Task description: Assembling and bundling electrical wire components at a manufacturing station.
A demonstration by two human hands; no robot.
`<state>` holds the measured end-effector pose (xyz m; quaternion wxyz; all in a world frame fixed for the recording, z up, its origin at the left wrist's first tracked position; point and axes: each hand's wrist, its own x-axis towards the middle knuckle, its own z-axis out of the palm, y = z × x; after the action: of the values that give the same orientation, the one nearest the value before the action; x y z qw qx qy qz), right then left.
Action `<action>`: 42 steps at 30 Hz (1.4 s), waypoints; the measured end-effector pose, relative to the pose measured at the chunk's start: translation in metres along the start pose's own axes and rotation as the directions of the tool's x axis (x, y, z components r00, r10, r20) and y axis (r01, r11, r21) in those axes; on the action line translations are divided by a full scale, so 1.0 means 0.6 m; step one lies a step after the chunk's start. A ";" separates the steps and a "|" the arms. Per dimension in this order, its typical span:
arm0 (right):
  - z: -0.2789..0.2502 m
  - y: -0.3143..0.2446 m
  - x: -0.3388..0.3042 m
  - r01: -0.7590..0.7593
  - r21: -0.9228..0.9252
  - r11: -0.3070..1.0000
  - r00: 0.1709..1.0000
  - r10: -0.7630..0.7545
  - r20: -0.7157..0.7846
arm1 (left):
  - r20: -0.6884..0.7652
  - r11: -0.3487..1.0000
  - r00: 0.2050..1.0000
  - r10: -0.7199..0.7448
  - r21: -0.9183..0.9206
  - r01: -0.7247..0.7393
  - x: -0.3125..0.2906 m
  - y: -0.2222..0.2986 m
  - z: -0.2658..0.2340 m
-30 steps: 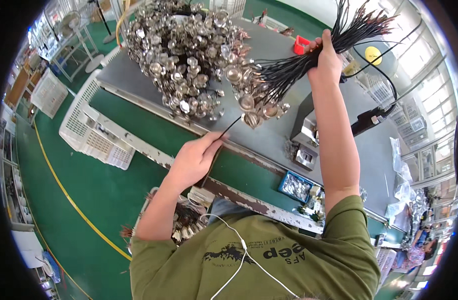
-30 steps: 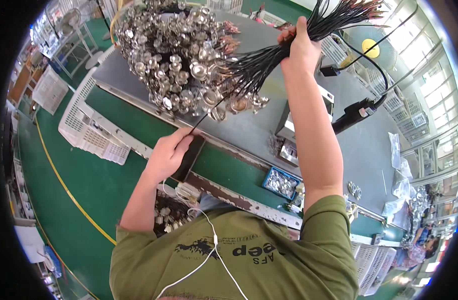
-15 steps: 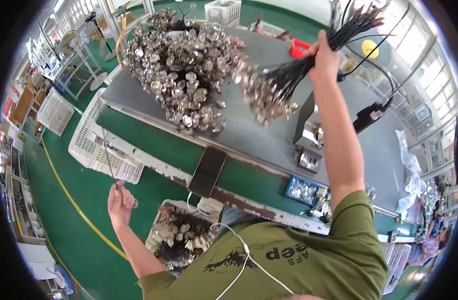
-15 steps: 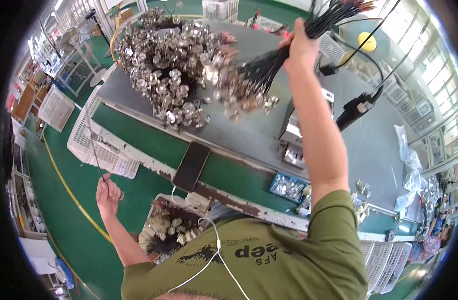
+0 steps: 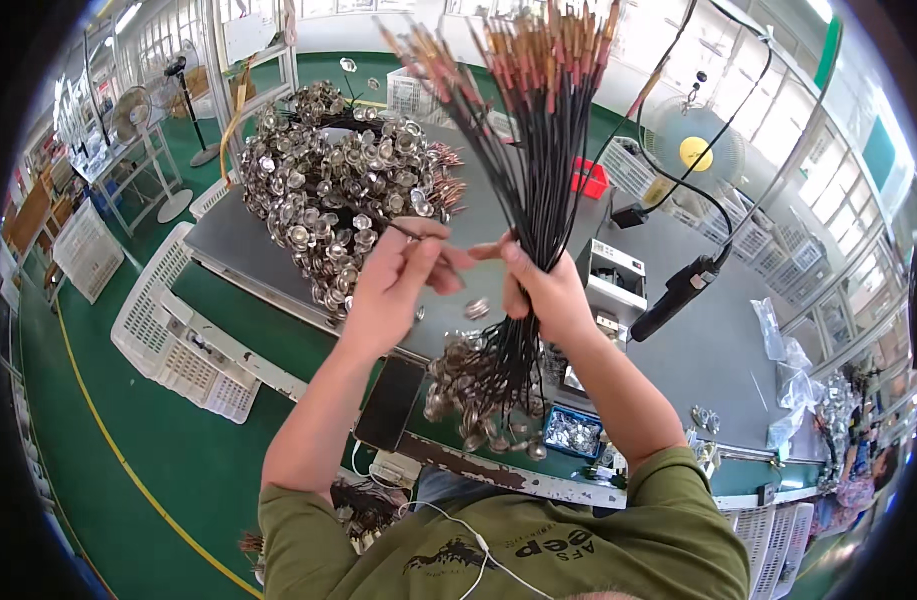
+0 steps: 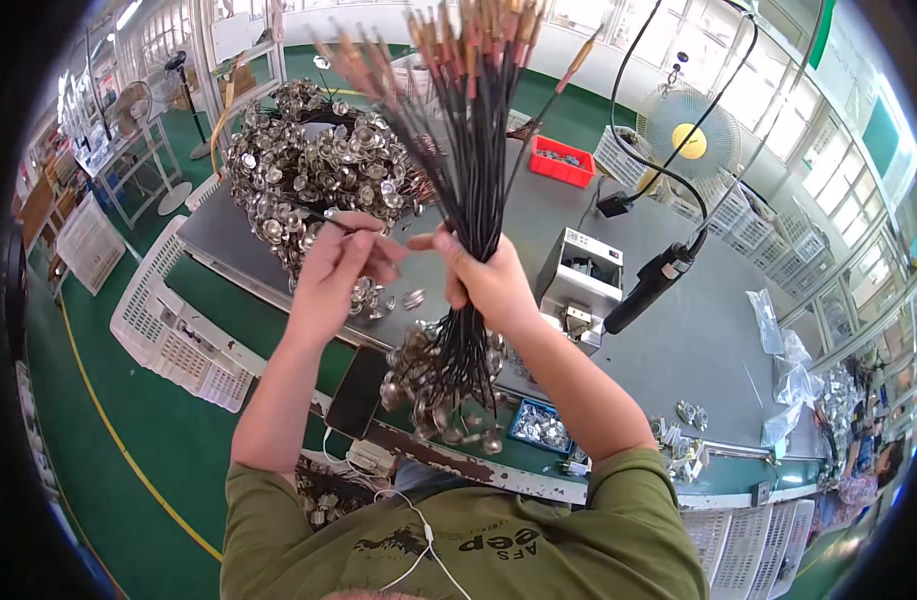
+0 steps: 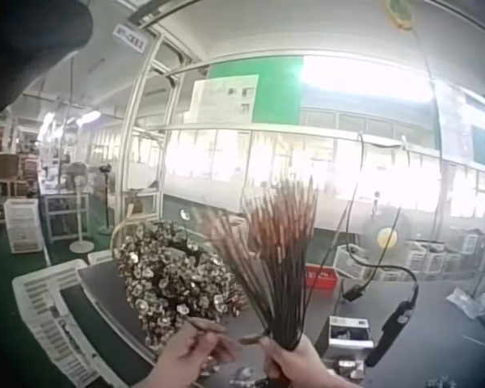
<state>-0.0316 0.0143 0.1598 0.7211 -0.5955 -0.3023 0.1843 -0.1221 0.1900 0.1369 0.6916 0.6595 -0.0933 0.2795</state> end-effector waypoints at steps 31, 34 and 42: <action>-0.042 0.034 0.009 -0.064 -0.279 0.958 0.998 0.053 -0.046 | -0.282 0.934 0.959 0.020 -0.338 -0.119 0.026 0.054 -0.199; -0.048 0.049 0.053 0.074 -0.295 0.953 0.990 -0.105 -0.093 | -0.187 0.934 0.933 0.308 -0.126 -0.334 0.042 0.062 -0.174; -0.084 0.174 0.120 0.213 -0.261 0.942 0.912 -0.287 -0.292 | 0.068 0.665 0.996 0.054 0.741 -0.087 0.083 -0.008 -0.054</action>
<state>0.0651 0.0450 0.0688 0.7072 -0.6510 -0.2718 -0.0463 -0.0866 0.2347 0.1537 0.3497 0.8852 -0.0108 0.3065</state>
